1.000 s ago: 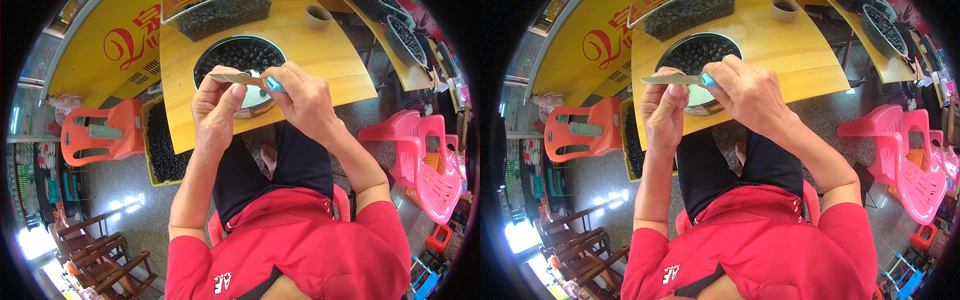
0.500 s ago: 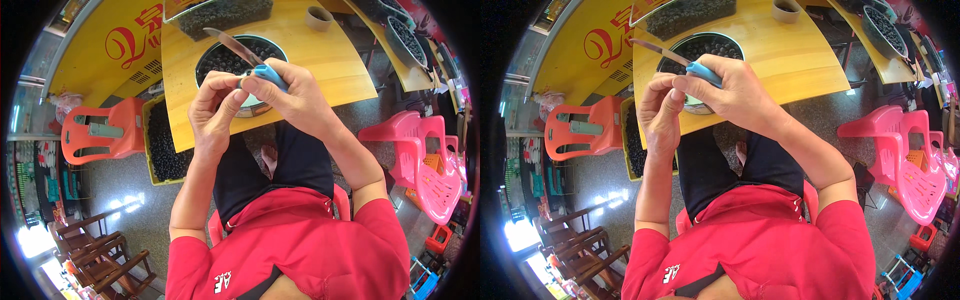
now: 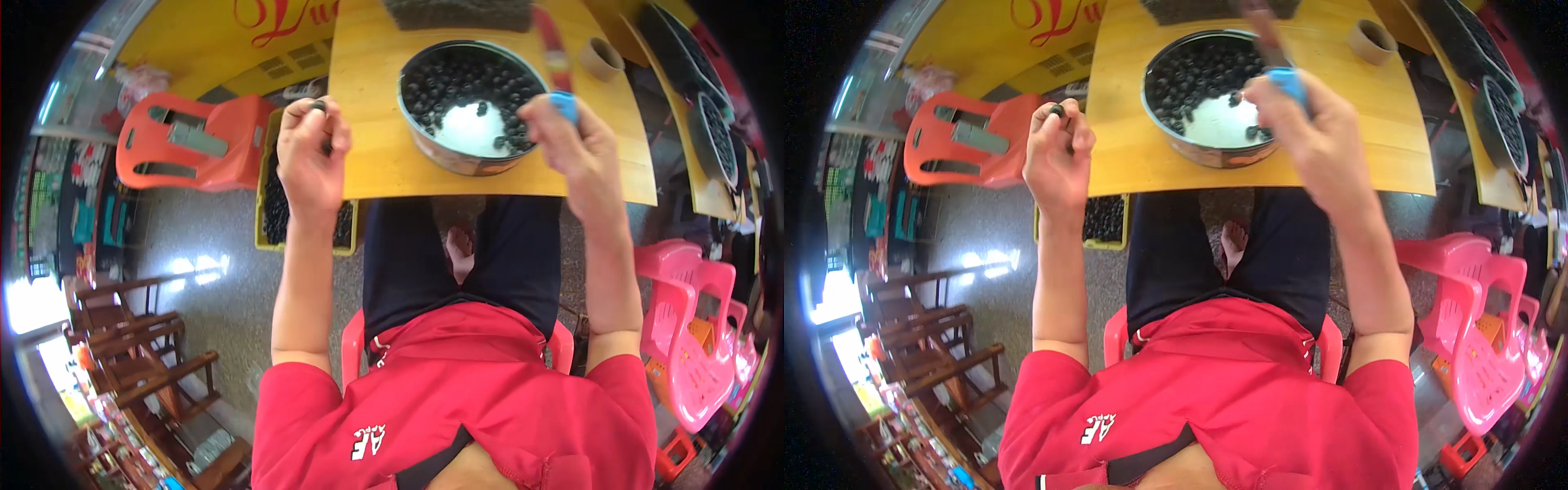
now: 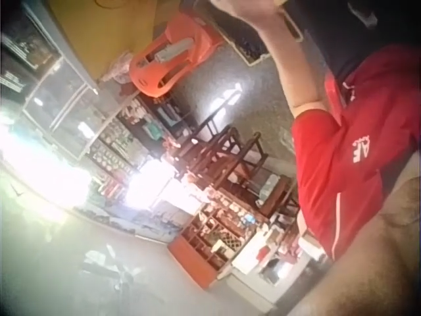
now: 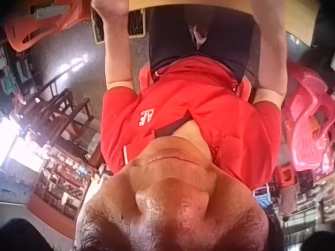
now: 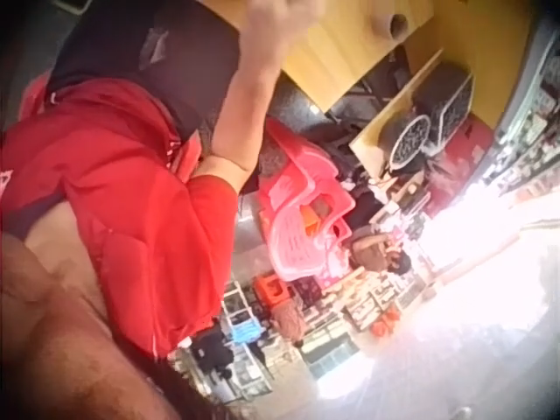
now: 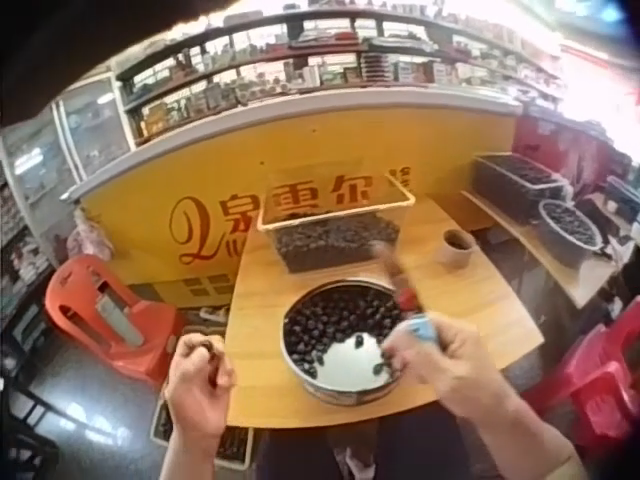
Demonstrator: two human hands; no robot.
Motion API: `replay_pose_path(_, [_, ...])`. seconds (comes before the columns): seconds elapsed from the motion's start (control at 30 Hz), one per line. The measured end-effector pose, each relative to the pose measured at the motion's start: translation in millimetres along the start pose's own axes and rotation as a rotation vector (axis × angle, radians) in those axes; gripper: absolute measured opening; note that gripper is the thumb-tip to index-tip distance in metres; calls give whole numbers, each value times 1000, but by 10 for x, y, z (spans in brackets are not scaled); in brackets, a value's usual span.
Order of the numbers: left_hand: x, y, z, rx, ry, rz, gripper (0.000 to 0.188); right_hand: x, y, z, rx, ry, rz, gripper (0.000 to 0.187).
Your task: Peeling small black fruits using a knife while sitting at a table.
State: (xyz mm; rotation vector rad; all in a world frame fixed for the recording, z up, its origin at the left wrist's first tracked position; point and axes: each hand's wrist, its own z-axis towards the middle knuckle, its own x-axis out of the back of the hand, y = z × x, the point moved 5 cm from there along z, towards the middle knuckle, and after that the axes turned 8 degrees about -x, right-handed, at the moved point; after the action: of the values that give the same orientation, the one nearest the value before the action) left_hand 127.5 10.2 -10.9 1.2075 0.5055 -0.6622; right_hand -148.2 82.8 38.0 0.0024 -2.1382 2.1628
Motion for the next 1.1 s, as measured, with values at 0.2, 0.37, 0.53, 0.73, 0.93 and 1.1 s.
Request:
replay_pose_path(0.2, [2418,-188,31,241,470,199,12,388,294,32,-130,92,136,22])
replay_pose_path(0.37, [3374,-89,-196,271,711,529,25,525,438,3,-170,122,134,22])
replay_pose_path(0.53, [2177,25,201,9,427,561,33,649,564,-30,-199,185,126,21])
replay_pose_path(0.73, [-463,100,387,-55,-540,807,19,586,581,-21,-204,159,149,22])
replay_pose_path(0.93, [-1156,-970,365,-321,-1213,1366,12,603,515,-111,-177,169,128,21])
replay_pose_path(1.1, [-1111,-1393,387,-270,-1309,1783,12,725,504,-216,-150,175,128,21])
